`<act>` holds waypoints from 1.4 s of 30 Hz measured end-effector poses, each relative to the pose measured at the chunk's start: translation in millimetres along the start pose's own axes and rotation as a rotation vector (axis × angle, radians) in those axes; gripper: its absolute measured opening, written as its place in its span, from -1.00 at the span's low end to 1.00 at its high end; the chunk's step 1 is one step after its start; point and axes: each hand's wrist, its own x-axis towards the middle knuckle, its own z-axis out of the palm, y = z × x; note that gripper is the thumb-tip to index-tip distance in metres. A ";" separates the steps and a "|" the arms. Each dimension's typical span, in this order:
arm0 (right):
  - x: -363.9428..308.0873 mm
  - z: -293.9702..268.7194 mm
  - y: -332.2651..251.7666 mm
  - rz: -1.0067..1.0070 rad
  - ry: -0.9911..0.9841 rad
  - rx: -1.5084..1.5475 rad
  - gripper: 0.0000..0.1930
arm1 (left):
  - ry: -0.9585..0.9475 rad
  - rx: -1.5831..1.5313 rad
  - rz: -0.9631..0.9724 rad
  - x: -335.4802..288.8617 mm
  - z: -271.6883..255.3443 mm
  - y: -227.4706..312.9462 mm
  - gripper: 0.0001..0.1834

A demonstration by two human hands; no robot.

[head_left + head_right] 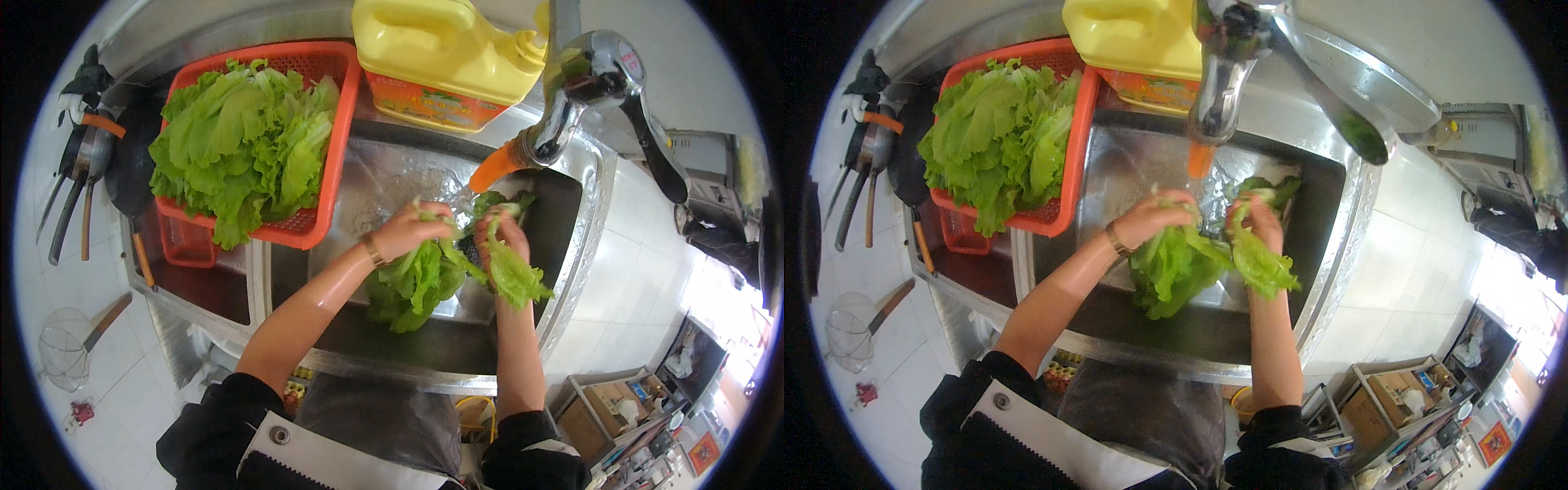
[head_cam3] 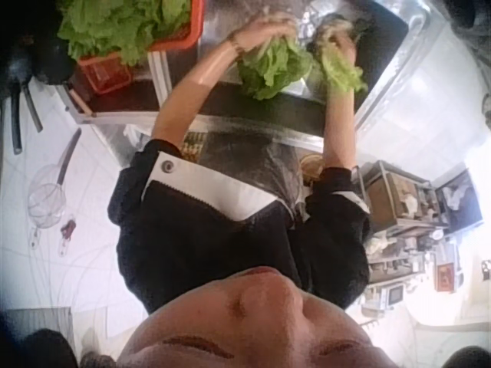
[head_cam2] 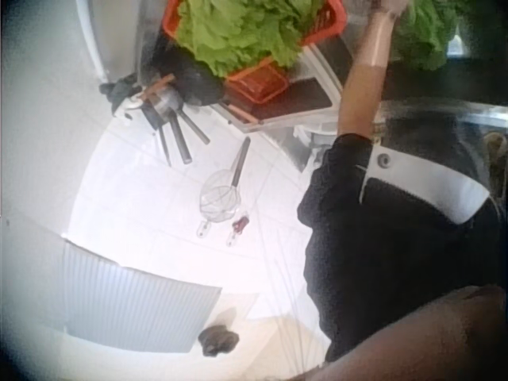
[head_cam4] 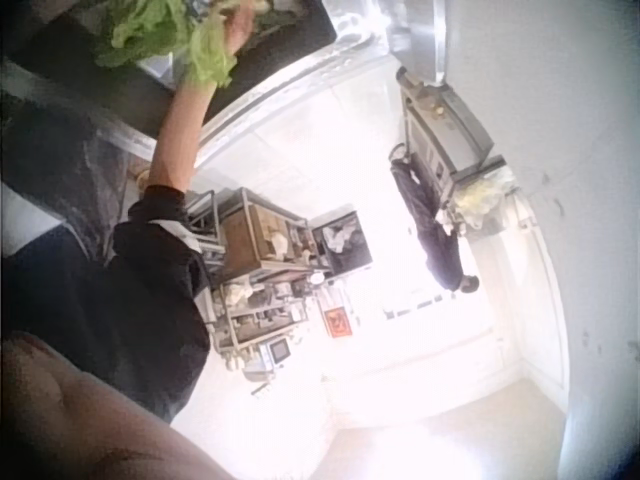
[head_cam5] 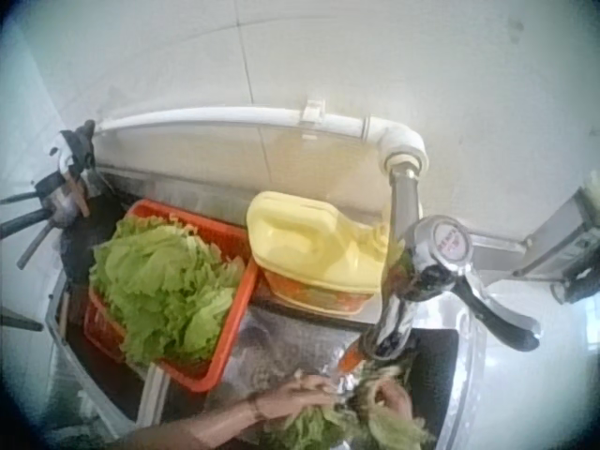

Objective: The person washes lettuce leaves under running tap water in a stainless steel sink, rinsing each leaf and placing it into an orange basket. The person occasionally removes debris from the sink and continues rinsing additional leaves.

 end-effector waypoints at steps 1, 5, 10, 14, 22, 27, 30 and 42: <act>-0.5 -3.2 -3.3 -0.212 -0.008 -0.089 -0.80 | 0.049 -0.059 -0.006 -1.9 -4.0 -4.5 -0.81; -3.7 -4.9 -9.8 -0.436 0.152 -0.333 -0.79 | 0.036 -0.210 0.002 -0.3 -6.9 -20.1 -0.71; -6.2 12.0 -3.7 -0.306 -0.012 -0.018 -0.77 | -0.081 -0.376 -0.122 12.3 7.5 -21.5 -0.59; -5.6 23.7 1.1 -0.055 -0.145 0.214 -0.72 | -0.099 -0.523 -0.230 10.9 12.3 -14.0 -0.54; -9.3 25.2 -24.1 0.314 -0.101 -0.410 -0.63 | -0.044 0.064 -0.174 4.0 1.4 4.9 -0.50; -2.8 30.4 -34.7 0.463 -0.174 -0.587 -0.67 | -0.101 0.514 0.024 -5.8 8.9 21.5 -0.66; -0.7 30.6 -33.6 0.479 -0.173 -0.589 -0.69 | 0.019 0.873 0.081 -11.0 19.1 21.4 -0.69; -9.1 12.4 -29.9 0.362 -0.246 -0.193 -0.64 | -0.268 -0.193 -0.070 -5.0 -4.5 -3.7 -0.61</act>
